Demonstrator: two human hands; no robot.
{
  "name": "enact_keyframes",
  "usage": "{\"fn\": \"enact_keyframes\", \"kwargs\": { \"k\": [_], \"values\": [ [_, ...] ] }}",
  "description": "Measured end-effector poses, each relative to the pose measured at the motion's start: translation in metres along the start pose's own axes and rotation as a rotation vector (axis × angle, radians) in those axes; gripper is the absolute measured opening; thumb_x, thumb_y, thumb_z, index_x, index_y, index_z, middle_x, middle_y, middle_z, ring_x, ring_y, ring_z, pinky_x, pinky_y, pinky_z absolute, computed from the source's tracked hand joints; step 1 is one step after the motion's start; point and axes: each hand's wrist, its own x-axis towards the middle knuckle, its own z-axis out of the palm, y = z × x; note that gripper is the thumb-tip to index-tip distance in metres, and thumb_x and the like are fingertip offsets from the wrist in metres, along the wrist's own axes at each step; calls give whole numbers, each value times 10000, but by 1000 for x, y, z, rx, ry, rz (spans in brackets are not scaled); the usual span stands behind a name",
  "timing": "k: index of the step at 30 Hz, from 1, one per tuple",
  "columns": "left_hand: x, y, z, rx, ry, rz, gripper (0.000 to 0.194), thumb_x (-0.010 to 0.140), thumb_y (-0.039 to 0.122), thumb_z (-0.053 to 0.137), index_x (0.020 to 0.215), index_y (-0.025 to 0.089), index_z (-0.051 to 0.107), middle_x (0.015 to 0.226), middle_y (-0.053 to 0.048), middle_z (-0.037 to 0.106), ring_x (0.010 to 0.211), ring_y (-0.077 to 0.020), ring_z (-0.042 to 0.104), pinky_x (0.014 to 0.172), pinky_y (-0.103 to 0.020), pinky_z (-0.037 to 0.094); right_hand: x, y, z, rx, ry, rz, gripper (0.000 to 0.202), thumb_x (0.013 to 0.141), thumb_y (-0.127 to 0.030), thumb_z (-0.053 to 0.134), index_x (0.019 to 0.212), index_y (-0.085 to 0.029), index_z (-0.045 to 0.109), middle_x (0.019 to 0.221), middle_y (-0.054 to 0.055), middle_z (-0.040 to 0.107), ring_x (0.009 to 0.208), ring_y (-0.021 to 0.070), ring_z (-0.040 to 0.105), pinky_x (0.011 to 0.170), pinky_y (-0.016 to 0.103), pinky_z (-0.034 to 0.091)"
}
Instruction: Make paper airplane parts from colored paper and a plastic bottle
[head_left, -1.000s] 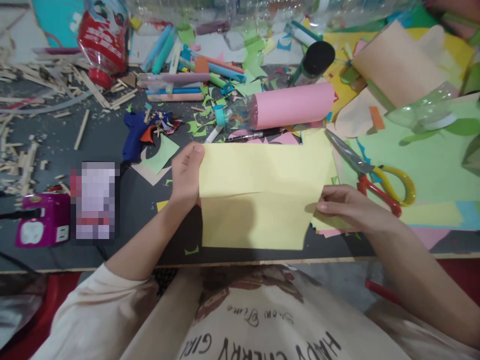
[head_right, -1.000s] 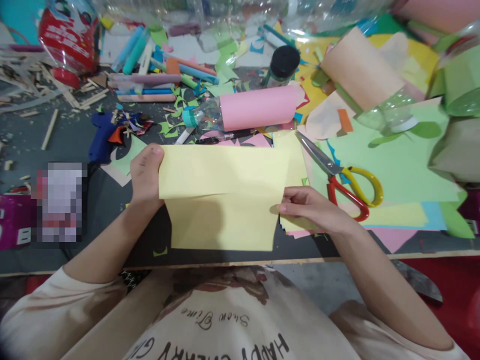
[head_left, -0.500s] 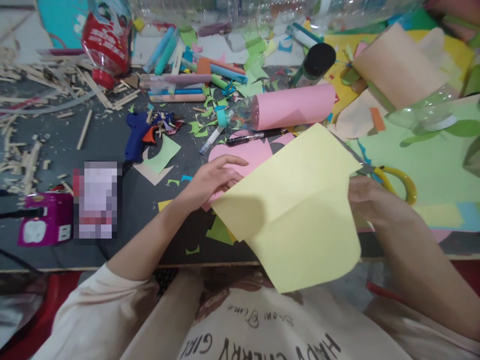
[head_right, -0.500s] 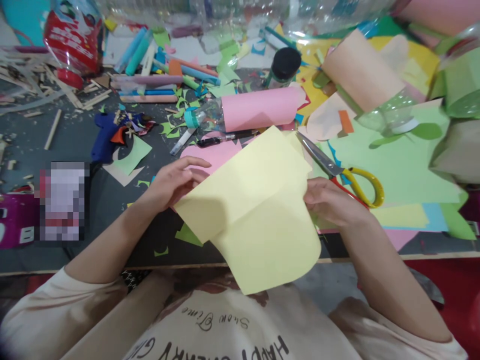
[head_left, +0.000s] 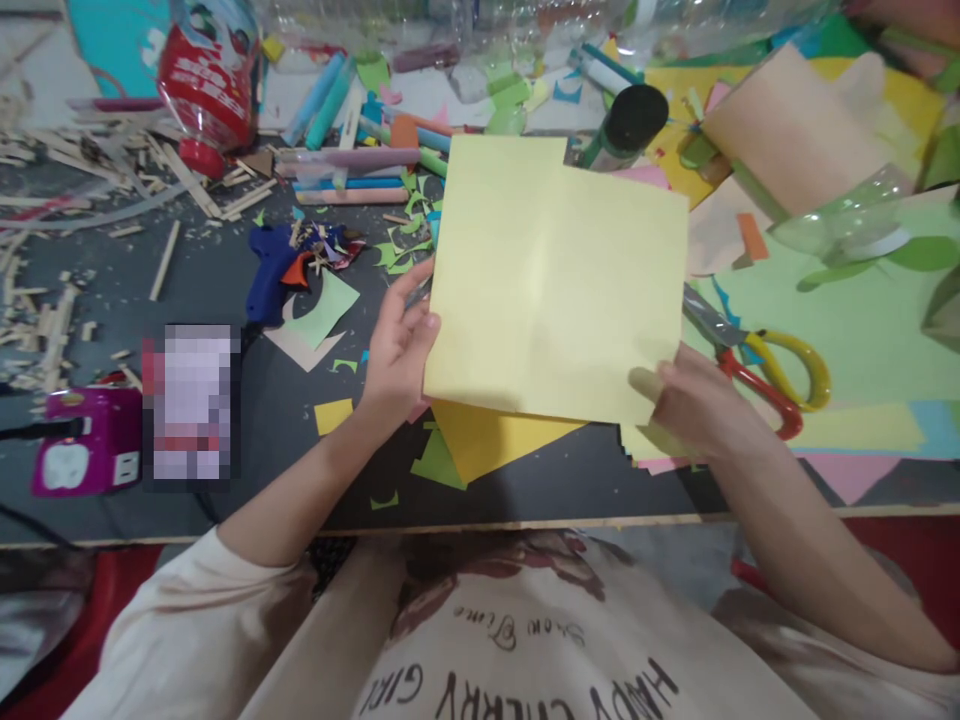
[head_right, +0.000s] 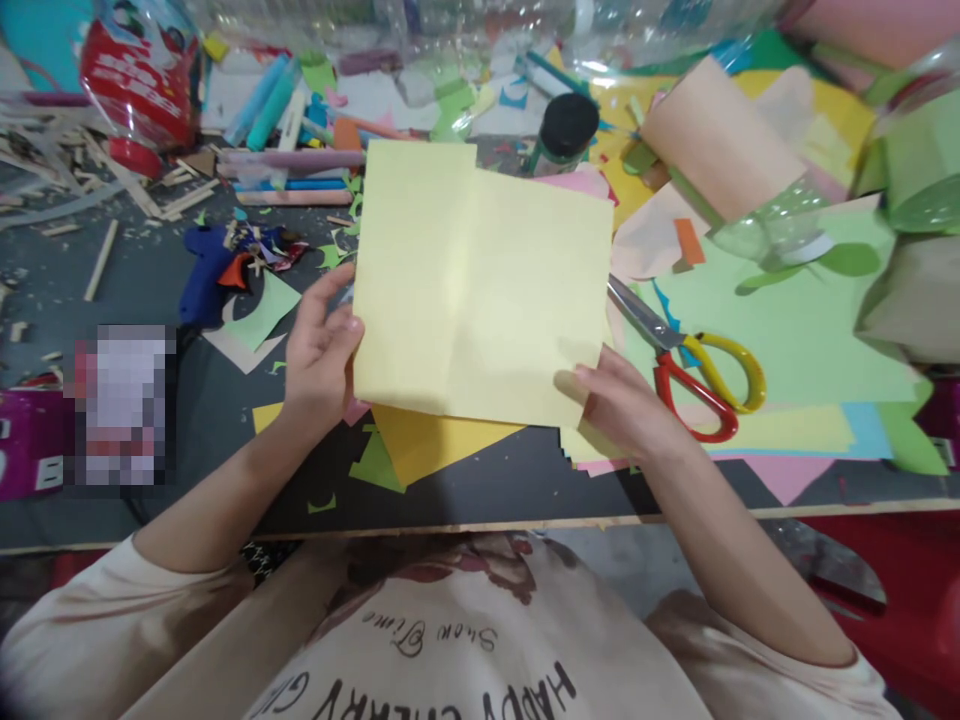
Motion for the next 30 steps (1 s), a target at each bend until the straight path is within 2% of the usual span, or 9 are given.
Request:
{"fn": "enact_keyframes", "kwargs": {
  "k": [4,8,11,15,17,20,25,28,30],
  "values": [
    [0,0,1,-39,-29,-142,520,827,298,643,1326,302,499,1352,-42,603,1222,-248,596,919,-331,541,-2,1,13,237,32,55,266,622,-401,766,842,-277,682,925,12,764,962,232,710,869,374,558],
    [3,4,3,-126,-57,-311,529,737,155,617,1258,224,553,1433,-49,542,1341,-245,501,1047,-337,482,-3,-5,14,291,26,84,234,587,-350,812,785,-283,707,862,3,775,925,247,722,857,393,566],
    [3,5,6,-208,-162,-402,444,754,184,596,1197,187,599,1322,-74,626,1290,-255,550,1044,-371,490,-4,-7,14,293,12,109,262,574,-334,821,806,-287,710,822,-16,770,859,228,732,812,373,576],
    [-1,3,9,-194,-291,-442,297,864,396,549,1050,202,675,1061,-79,729,1124,-273,655,918,-393,565,-6,-7,16,289,-2,93,246,609,-335,799,830,-277,708,809,-17,766,792,200,730,745,335,580],
    [-3,4,7,-138,-281,-425,330,867,500,557,985,220,687,980,-66,741,1035,-267,688,833,-373,593,-6,-9,16,278,-1,88,241,613,-322,792,833,-278,705,795,-21,763,764,191,728,708,316,577],
    [-4,6,4,-87,-179,-375,423,853,597,551,1004,223,678,1004,-52,733,977,-239,703,791,-342,591,-7,-11,17,247,-10,113,259,602,-300,798,841,-283,698,793,-23,763,735,194,725,669,310,574],
    [-2,8,-7,-89,-246,-502,767,866,762,202,1090,186,654,935,-82,687,1008,-262,695,774,-402,566,-6,-13,11,244,53,61,305,618,-290,799,906,-287,701,868,-23,771,805,203,729,753,330,578],
    [0,8,-12,-107,-221,-510,704,778,794,385,1008,185,654,842,-83,677,919,-275,702,708,-389,566,-8,-16,5,206,122,68,265,655,-288,775,908,-274,699,859,-7,766,791,207,721,739,335,566],
    [1,9,-14,-98,-165,-507,573,727,726,536,902,191,644,756,-72,666,843,-274,695,653,-365,558,-9,-17,-1,168,165,75,247,641,-286,771,874,-261,690,827,8,756,769,219,709,718,353,558]
  ]
}}
